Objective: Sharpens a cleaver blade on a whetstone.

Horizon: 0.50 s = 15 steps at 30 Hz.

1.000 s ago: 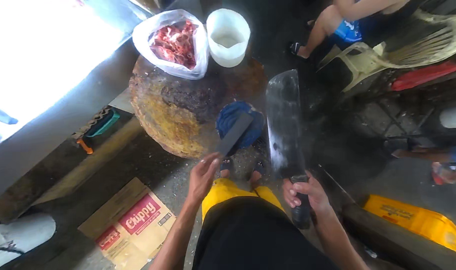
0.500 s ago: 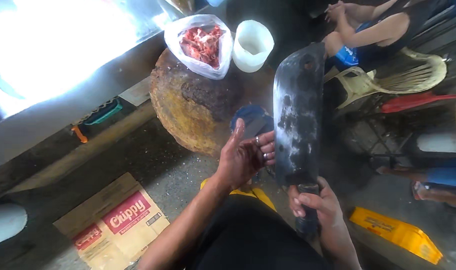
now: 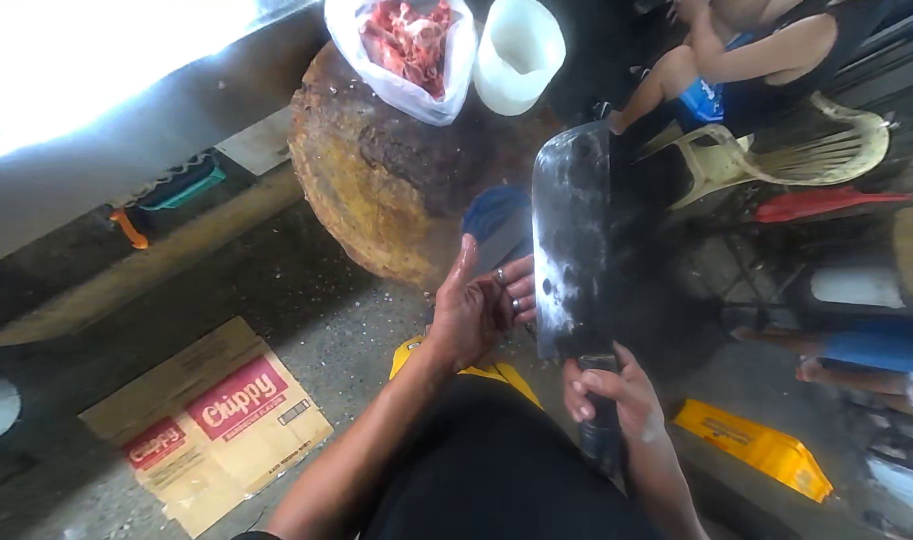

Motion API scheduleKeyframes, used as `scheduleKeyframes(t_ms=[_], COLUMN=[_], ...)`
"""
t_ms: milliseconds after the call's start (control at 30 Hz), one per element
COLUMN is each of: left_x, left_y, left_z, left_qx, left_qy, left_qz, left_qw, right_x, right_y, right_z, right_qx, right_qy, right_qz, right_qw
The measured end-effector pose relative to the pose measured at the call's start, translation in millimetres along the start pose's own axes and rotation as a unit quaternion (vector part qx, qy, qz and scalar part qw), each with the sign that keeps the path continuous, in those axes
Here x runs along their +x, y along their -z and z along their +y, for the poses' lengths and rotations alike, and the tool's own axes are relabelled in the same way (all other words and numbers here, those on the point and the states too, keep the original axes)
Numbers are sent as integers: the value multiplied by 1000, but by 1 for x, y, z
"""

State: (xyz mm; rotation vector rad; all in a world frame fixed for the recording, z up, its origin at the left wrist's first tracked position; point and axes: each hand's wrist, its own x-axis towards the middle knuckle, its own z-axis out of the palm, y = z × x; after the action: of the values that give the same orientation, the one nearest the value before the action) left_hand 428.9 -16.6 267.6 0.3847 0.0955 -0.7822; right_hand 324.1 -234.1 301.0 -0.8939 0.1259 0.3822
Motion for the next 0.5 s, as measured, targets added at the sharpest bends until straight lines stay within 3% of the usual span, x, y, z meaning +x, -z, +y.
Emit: scheduleKeyframes(t_ms=[200, 333, 500], left_x=[2, 7, 9], left_y=[2, 6, -10], left_z=[-2, -2, 20], left_qx=[23, 121, 204], left_qy=[-18, -76, -98], left_qz=[43, 17, 66], left_qw=[999, 990, 972], right_x=[-3, -5, -10], right_y=[4, 8, 16], right_z=[3, 3, 3], right_qx=[-56, -79, -90], right_qy=[3, 0, -3], right_qz=[-3, -36, -81], right_qw=[998, 996, 993])
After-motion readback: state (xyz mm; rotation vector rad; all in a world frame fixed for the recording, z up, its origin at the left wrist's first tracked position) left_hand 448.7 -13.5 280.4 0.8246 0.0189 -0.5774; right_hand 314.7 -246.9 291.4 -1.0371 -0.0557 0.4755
